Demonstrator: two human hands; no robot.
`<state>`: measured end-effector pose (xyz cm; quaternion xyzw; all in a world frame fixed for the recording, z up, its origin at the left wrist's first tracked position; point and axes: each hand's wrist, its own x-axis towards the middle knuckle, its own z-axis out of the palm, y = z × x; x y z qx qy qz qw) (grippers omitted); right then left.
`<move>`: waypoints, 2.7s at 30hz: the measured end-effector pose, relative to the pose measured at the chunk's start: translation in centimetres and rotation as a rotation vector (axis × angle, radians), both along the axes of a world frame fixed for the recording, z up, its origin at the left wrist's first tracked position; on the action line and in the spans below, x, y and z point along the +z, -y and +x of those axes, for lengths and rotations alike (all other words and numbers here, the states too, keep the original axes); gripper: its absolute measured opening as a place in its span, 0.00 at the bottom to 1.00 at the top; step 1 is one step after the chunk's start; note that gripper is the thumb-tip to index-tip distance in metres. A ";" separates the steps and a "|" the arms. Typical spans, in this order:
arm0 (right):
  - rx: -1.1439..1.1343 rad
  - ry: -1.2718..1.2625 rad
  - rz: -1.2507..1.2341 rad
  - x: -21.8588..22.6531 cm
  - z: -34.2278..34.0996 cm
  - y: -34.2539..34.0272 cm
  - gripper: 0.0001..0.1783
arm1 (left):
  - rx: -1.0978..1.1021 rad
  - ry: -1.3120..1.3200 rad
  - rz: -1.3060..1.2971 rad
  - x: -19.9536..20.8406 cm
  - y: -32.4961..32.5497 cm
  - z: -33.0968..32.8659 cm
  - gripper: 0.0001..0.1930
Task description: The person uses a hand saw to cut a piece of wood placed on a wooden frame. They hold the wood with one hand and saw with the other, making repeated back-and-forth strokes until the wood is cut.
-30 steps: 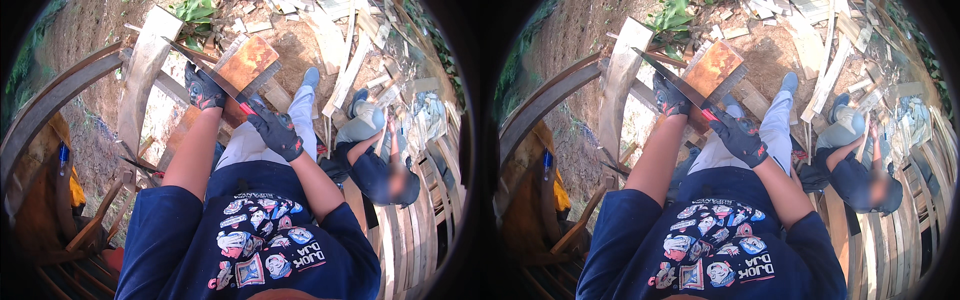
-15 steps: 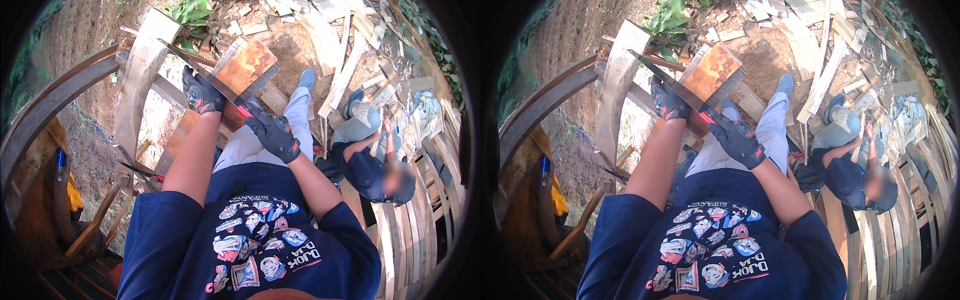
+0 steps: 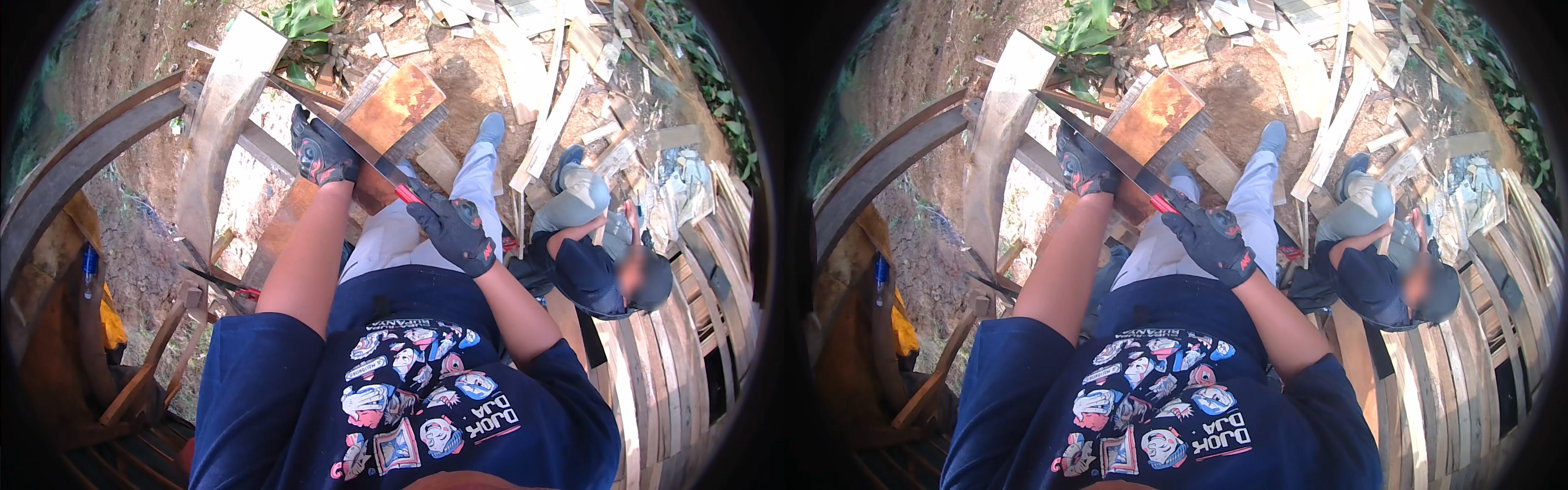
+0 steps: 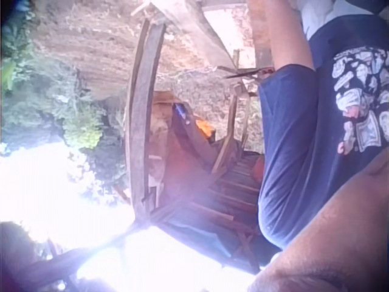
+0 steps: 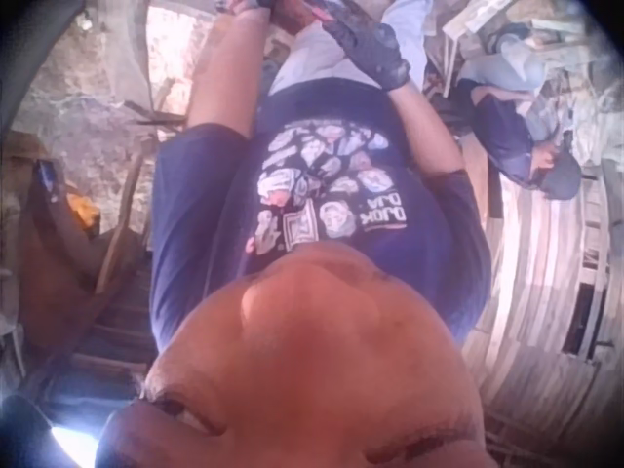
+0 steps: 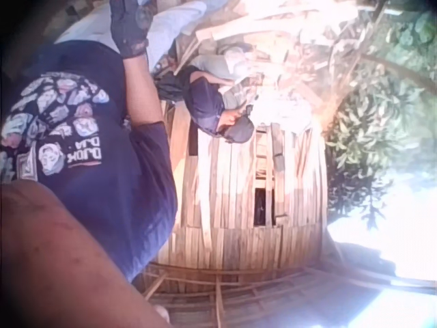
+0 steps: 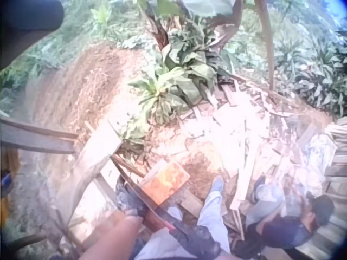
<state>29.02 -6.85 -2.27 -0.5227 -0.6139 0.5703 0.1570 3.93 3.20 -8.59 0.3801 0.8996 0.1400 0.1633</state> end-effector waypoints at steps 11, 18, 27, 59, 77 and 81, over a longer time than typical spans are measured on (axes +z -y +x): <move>0.074 0.138 -0.133 2.9 4.4 2.1 0.26 | 0.090 0.034 -0.008 0.7 -0.3 0.4 0.27; 0.019 0.072 0.281 -1.2 -2.3 -1.8 0.26 | 0.031 0.036 -0.021 1.0 -0.6 0.4 0.28; 0.093 0.176 -0.171 4.4 4.5 1.6 0.27 | 0.050 0.007 0.004 0.7 -0.1 0.4 0.28; 0.032 0.145 -0.067 2.4 3.2 4.1 0.27 | -0.003 -0.025 0.062 0.6 0.2 0.6 0.26; -0.032 0.053 -0.251 2.3 6.7 4.6 0.27 | 0.047 -0.025 -0.053 1.4 -0.3 1.1 0.26; 0.033 0.032 -0.080 1.8 8.0 5.5 0.27 | 0.028 -0.039 -0.029 0.7 -0.1 0.4 0.27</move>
